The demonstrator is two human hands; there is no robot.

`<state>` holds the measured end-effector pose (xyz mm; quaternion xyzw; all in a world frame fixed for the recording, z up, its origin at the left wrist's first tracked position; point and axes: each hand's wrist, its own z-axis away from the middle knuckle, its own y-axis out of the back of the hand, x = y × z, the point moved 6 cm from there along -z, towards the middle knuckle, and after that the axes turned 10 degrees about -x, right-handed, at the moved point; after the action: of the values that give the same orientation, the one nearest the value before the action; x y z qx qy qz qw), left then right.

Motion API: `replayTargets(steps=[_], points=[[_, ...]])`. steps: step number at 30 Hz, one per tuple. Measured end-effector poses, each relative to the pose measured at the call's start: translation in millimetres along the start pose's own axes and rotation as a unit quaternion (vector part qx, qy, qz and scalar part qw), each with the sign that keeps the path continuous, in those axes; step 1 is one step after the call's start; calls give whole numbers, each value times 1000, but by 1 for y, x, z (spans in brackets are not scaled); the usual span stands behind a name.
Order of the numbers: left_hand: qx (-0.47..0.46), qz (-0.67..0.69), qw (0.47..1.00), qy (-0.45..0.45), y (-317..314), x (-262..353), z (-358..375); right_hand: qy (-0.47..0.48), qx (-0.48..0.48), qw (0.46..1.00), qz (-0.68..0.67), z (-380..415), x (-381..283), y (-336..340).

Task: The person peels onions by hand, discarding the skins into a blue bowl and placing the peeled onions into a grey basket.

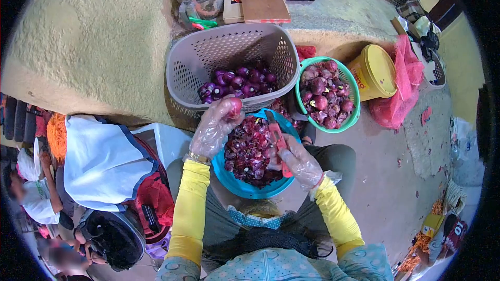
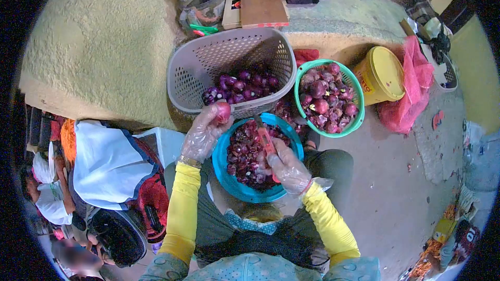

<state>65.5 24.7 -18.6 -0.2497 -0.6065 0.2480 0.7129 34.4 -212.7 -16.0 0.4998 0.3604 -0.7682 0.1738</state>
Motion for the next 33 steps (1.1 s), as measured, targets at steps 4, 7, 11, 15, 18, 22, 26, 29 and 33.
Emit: replayTargets(steps=[4, 7, 11, 15, 18, 22, 26, 29, 33], points=[[26, 49, 998, -3, 1, 0, 0, -3, -40, 999, 7, -12, -38, 3], [29, 133, 989, 56, 3, -6, 0, -39, -40, 998, 15, -25, -72, -7], [69, 319, 944, 44, 7, -22, -11, -85, -79, 990, 74, -54, -79, -11], [15, 311, 949, 37, -4, -11, -20, -61, -115, 991, 29, -75, -75, -12], [-39, 255, 966, 24, -2, -6, -37, -6, -118, 993, 3, -86, -70, -6], [-38, 276, 960, 1, -5, -11, -37, 5, -88, 996, 16, -90, -60, 7], [-39, 203, 978, 22, -3, -16, -45, -24, -7, 991, 131, -99, -70, 23], [-36, 177, 982, 55, -15, -20, -44, 78, 54, 871, 482, -105, -95, 30], [-41, 164, 981, 92, -18, -32, -40, 78, 89, 802, 586, -108, -97, 30]])
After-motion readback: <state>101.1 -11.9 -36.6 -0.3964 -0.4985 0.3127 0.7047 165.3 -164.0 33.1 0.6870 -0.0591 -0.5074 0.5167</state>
